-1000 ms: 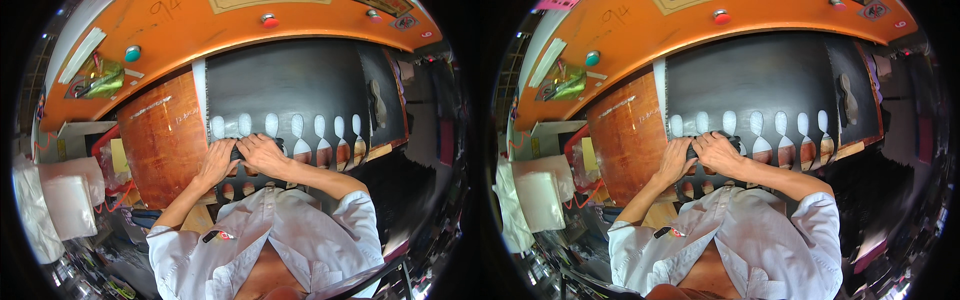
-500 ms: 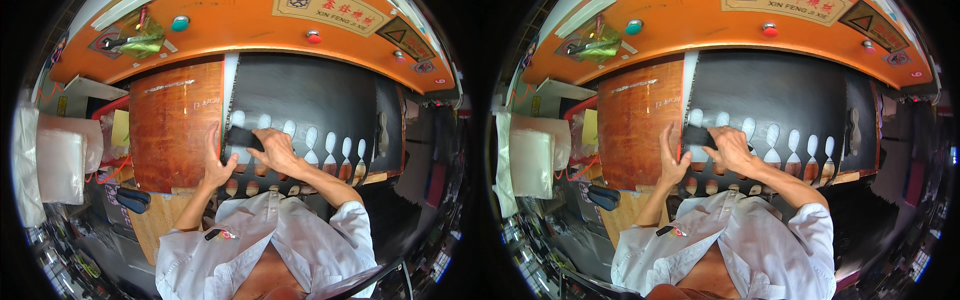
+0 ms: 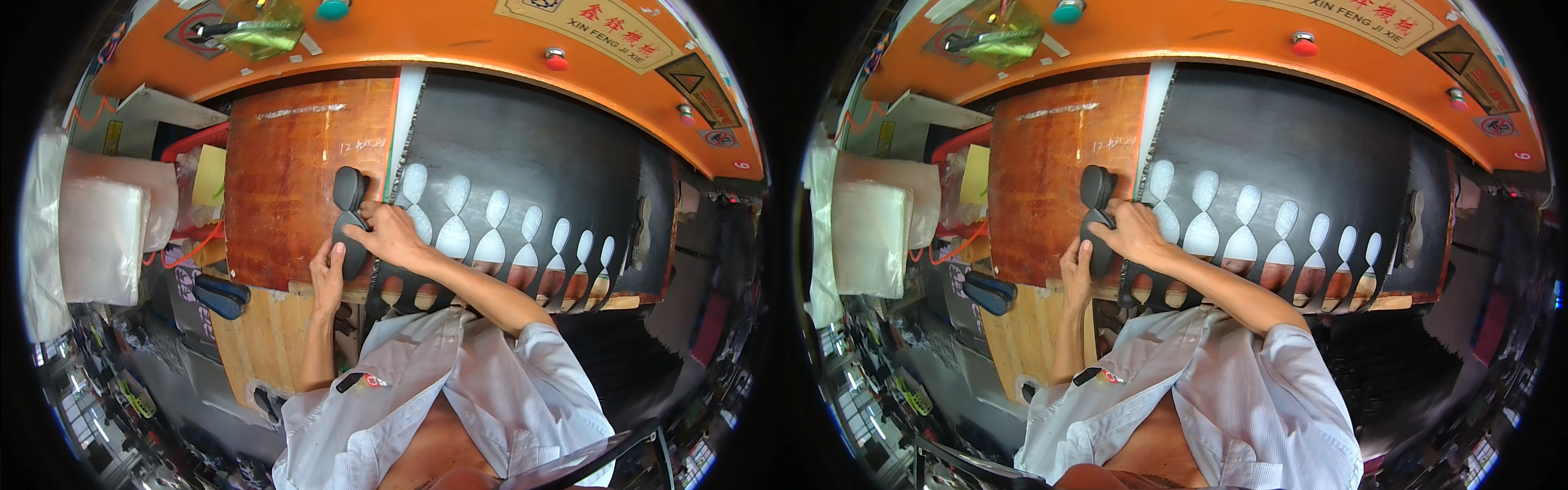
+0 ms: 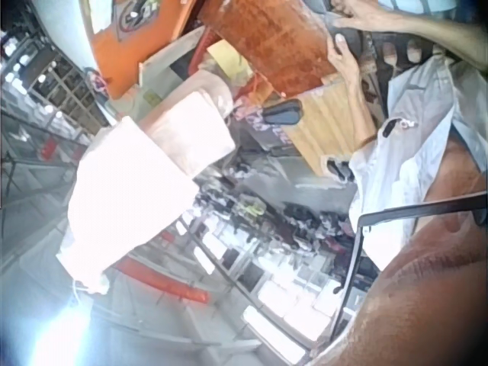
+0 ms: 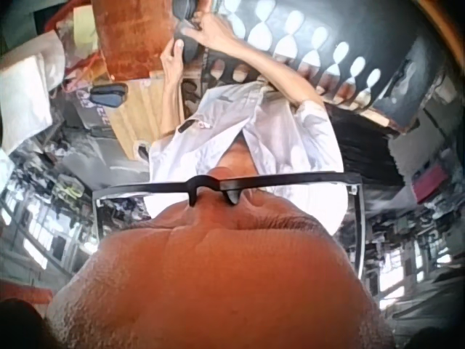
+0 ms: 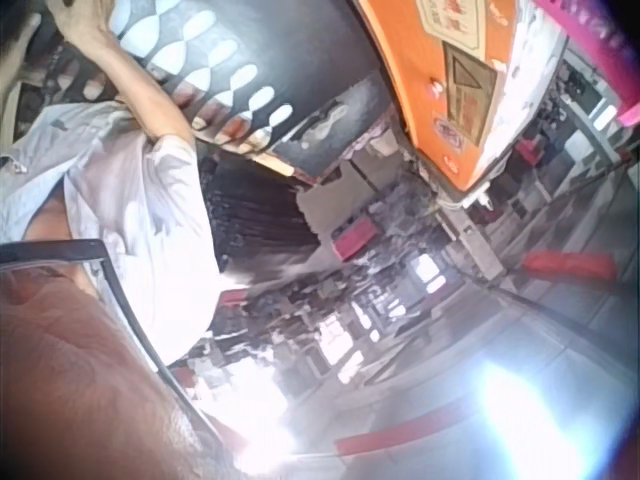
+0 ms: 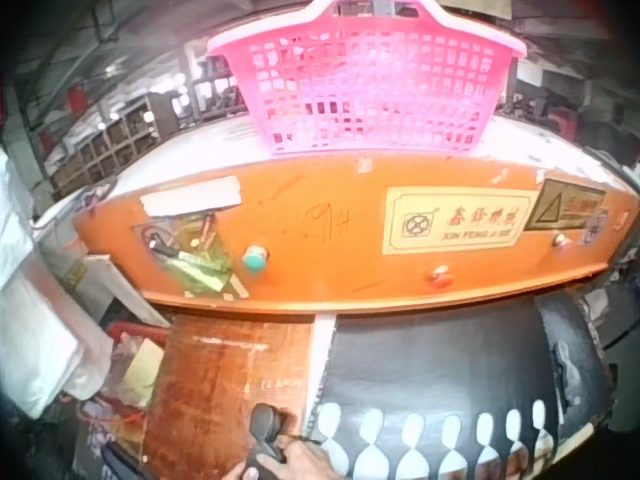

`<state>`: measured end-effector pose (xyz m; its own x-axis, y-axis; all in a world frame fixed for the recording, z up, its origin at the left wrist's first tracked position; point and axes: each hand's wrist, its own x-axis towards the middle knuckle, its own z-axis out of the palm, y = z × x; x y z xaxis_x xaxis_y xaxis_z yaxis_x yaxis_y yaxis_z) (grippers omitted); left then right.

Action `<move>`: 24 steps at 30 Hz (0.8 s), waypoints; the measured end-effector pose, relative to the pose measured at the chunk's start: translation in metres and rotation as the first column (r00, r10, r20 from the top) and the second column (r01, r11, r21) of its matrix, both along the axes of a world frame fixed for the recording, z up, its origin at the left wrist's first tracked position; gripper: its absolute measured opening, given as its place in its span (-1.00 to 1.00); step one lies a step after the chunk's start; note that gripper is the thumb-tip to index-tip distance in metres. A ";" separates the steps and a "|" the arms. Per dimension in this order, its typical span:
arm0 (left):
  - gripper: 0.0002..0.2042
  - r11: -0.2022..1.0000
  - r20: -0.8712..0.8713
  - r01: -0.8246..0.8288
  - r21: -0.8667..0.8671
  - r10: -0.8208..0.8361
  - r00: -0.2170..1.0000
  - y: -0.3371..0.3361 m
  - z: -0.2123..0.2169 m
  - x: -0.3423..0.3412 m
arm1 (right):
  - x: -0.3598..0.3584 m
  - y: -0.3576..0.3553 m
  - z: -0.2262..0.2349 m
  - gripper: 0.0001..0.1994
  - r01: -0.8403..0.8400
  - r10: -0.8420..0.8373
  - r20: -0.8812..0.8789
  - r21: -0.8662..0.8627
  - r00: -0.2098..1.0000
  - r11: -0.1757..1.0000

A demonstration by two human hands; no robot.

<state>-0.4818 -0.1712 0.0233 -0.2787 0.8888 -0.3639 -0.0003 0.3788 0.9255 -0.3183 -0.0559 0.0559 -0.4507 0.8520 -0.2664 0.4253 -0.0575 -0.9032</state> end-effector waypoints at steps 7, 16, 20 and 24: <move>-0.50 0.995 -0.101 0.032 -0.089 -0.041 0.994 -0.016 -0.020 -0.004 | 0.095 -0.021 0.006 -0.69 0.217 -0.191 -0.161 0.161 0.968 0.963; -0.56 0.997 -0.705 0.051 -0.056 -0.076 0.705 -0.021 0.000 0.016 | 0.232 -0.084 -0.023 -0.80 0.534 -0.521 -0.126 0.115 0.844 0.838; -0.57 0.989 -0.846 0.006 0.151 0.126 0.518 -0.037 0.018 0.071 | 0.315 -0.110 -0.035 -0.79 0.716 -0.725 -0.067 0.248 0.685 0.653; -0.57 0.989 -0.817 0.139 0.049 -0.040 0.575 -0.042 0.014 0.112 | 0.423 -0.145 -0.041 -0.65 0.456 -0.883 0.273 0.775 0.382 0.437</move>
<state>-0.3695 -0.2131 0.0373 -0.3302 0.9418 0.0624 0.7987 0.2435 0.5503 0.1050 -0.2004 0.0147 0.4310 0.8157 0.3858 0.8621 -0.2460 -0.4430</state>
